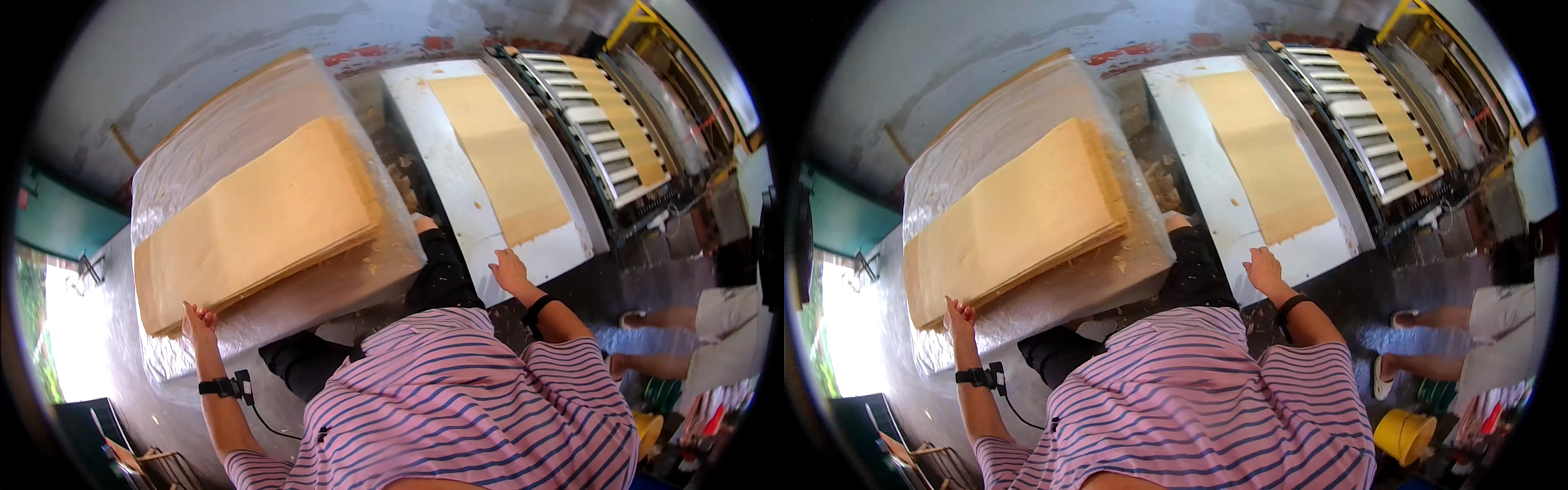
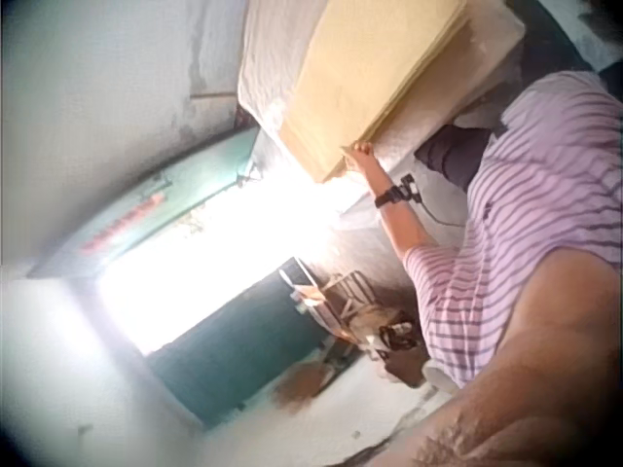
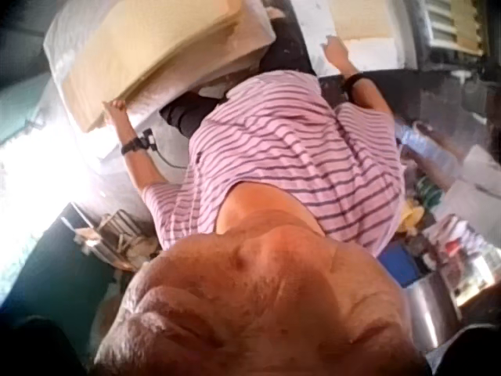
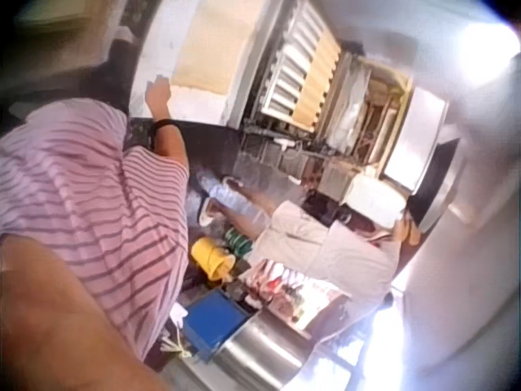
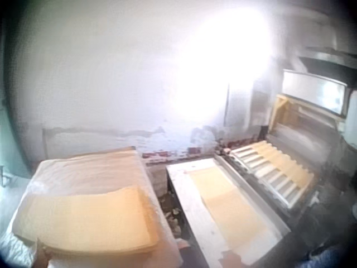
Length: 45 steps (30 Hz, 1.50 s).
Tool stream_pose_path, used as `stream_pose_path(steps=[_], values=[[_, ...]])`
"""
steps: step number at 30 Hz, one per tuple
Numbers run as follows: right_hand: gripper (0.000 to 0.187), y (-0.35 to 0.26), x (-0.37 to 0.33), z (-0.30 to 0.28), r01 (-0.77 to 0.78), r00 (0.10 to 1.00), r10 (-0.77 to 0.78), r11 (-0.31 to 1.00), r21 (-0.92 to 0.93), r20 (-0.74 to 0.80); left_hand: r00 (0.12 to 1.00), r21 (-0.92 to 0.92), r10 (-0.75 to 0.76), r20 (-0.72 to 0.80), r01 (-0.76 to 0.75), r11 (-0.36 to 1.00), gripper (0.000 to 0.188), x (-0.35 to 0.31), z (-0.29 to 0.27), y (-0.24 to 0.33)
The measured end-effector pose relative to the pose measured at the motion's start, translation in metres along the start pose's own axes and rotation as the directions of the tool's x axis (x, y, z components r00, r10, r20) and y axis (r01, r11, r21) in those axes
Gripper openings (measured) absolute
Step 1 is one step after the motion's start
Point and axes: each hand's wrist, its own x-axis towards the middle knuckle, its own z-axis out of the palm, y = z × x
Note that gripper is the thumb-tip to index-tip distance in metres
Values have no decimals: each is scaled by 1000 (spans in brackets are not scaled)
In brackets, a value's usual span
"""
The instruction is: The person picks up thin veneer sheets from a stack, places them onto a conveyor belt for processing, and repeats this action with multiple sheets.
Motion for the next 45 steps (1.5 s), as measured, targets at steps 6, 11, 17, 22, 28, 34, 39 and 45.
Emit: stream_pose_path(steps=[6, 11, 17, 22, 28, 34, 39, 45], values=[[44, 44, -28, 51, -108, 994, 108, 994, 23, -26, 965, 106, 103, 242, -132, 986, 43, -73, 97, 28], [44, 58, -7, 56, -81, 983, 73, 996, -40, -171, 888, 155, 102, 448, -190, 969, 39, -117, 153, 28], [40, 66, 25, 26, -200, 978, 191, 974, -111, -87, 867, 145, 62, 495, -153, 978, 35, -141, 164, 15], [40, 100, 52, 1, -163, 978, 127, 960, -229, -162, 880, 180, 26, 473, -125, 976, 32, -145, 153, 20], [12, 101, 123, -122, 172, 851, -413, 802, -572, -324, 869, 159, 35, 493, -129, 979, 31, -140, 142, 20], [16, -50, 178, -310, 312, 653, -543, 828, -465, -529, 757, 135, -41, 652, -63, 989, 27, -151, 151, 13], [15, -217, 179, -414, 466, 407, -758, 652, -598, -510, 633, 165, -146, 760, 28, 986, 28, -174, 166, 9], [12, -328, 139, -491, 624, 213, -885, 449, -639, -414, 113, 169, -215, 970, 324, 931, 37, -207, 207, -13]])
